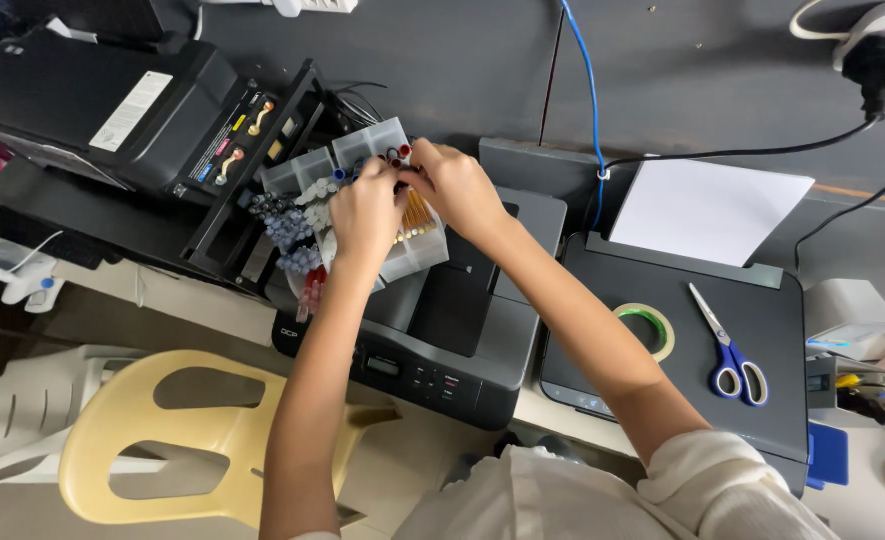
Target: The person organizes various office supplies on a desk, including photo paper, copy paper, and a black plastic bag. They handle a roll of tape and a pair of scissors, placing them on a printer. The person also sorts through a container of markers and places them into a holder.
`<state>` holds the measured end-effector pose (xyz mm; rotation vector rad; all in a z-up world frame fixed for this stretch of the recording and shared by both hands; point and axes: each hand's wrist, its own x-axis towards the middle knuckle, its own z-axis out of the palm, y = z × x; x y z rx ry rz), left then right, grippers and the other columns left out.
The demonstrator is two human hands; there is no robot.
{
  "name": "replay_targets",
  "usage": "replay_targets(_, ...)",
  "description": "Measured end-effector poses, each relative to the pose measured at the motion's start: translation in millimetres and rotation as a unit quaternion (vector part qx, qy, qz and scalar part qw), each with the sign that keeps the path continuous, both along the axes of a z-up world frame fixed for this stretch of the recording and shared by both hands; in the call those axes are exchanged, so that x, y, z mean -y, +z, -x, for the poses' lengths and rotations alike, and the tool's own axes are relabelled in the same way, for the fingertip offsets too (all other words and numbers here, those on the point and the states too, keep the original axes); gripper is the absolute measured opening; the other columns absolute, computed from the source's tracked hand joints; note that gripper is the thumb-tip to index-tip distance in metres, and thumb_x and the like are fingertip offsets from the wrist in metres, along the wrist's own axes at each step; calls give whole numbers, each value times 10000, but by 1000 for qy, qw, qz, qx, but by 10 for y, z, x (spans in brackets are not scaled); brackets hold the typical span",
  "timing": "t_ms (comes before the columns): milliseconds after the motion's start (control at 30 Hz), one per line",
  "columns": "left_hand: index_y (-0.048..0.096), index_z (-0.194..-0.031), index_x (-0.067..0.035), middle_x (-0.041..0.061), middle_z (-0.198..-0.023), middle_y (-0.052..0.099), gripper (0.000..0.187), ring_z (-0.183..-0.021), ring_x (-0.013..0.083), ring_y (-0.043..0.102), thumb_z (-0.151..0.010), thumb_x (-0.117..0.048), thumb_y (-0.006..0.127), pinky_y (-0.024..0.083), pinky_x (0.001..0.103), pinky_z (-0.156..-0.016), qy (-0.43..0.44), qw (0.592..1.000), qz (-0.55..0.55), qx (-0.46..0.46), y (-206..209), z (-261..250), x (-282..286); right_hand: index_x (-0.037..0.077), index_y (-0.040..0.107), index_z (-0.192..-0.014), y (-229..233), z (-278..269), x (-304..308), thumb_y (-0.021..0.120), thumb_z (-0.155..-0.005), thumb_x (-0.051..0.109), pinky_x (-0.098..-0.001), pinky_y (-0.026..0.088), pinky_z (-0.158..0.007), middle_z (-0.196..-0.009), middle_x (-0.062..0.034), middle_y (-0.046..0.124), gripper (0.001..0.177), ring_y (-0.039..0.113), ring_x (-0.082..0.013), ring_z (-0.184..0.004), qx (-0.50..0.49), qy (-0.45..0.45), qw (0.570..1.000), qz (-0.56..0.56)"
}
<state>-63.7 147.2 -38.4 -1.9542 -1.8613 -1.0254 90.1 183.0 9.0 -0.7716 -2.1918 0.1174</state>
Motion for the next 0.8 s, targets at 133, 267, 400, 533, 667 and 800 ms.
replay_targets(133,737,-866,-91,28,-1044,719,140,-693,335,706,-814,-202,805,556,450,-623,-19,999,-7,49,52,6,152,-1,558,-961,-93,-20,-100,794,-908,171,-393,572,-667,-872,-157,697,296,717,-331,-796,-20,42,999,10)
replay_targets(267,724,-935,-64,44,-1029,703,217,-756,315,712,-830,-225,823,556,429,-671,-55,995,-21,86,43,52,196,-13,584,-944,-133,-21,-281,840,-863,156,-321,601,-674,-880,-122,710,318,762,-213,-773,-55,92,988,112)
replay_targets(400,738,-983,-82,44,-1004,706,208,-817,305,712,-840,-204,826,550,424,-694,-87,987,3,135,116,75,221,0,644,-922,-173,-56,-359,883,-848,188,-303,595,-689,-816,-104,744,313,762,-177,-743,-38,88,980,172)
replay_targets(533,736,-1022,-98,44,-997,713,239,-805,296,716,-830,-206,831,553,430,-706,-86,980,73,163,37,119,118,2,630,-997,-155,-30,-184,874,-892,213,-292,614,-724,-917,-103,759,339,779,-161,-803,-88,88,979,159)
replay_targets(667,721,-1025,-69,106,-1004,714,288,-873,364,705,-769,-133,836,560,456,-714,-45,992,45,110,-18,149,27,-26,604,-1080,-160,-70,-127,879,-791,176,-347,587,-790,-1068,-161,702,448,730,-254,-911,-63,153,981,97)
replay_targets(800,720,-1055,-93,106,-990,731,287,-903,357,716,-790,-130,822,566,468,-736,-31,988,108,109,66,119,6,-36,620,-1085,-376,-84,-316,802,-764,38,-386,574,-816,-1030,-145,693,376,682,-335,-949,-1,55,998,36)
